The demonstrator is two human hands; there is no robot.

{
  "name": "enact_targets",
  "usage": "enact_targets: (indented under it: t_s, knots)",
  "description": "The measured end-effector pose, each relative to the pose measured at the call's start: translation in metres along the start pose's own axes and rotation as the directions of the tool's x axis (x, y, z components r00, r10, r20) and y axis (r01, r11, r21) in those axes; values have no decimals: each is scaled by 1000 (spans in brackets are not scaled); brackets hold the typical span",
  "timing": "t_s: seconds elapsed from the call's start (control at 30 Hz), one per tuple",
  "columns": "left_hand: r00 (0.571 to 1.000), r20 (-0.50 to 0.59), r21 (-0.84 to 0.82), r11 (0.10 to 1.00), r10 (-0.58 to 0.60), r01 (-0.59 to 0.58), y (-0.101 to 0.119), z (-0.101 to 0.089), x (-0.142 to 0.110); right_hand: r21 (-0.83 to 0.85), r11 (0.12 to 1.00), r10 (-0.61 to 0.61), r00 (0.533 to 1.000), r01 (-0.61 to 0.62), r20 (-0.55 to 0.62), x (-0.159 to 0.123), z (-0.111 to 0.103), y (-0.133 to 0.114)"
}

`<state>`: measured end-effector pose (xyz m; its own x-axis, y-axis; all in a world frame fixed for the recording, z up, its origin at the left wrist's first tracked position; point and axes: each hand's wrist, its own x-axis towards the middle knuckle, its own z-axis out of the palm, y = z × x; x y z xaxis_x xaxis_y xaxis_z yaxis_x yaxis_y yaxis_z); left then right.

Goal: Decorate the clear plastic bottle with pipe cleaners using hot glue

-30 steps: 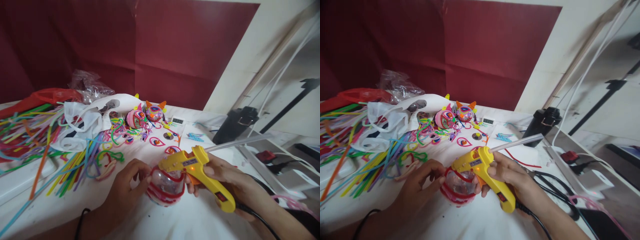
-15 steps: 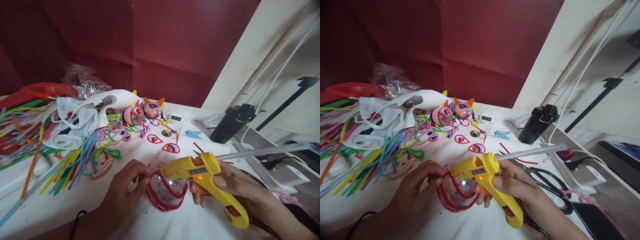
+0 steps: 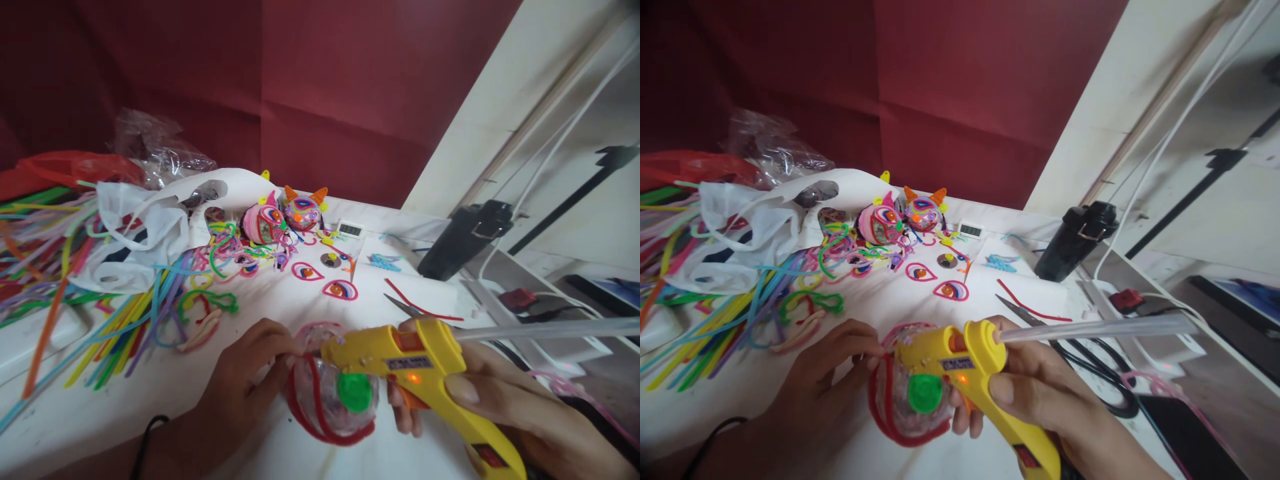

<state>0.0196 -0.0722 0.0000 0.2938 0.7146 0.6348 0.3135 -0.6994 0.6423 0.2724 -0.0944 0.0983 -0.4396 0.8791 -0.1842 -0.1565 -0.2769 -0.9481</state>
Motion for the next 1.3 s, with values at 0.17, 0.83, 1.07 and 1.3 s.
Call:
enact_targets:
  t_s: [0.17,0.83,1.07,1.3]
  knots:
    - [999,17,43,998,34,-35,0,-1,-2,-26,999,28,1000,-28,-7,-3,-3,1]
    - [995,43,67,994,86,-89,-7,-2,-6,-195,980,85,966,-37,244,-2,-24,-5]
    - [997,1,80,994,76,-75,-5,0,-5,-136,991,10,999,-5,35,-8,-15,7]
    - [995,-26,89,992,95,-93,-3,0,-3,36,998,60,998,-60,-7,-4,-2,0]
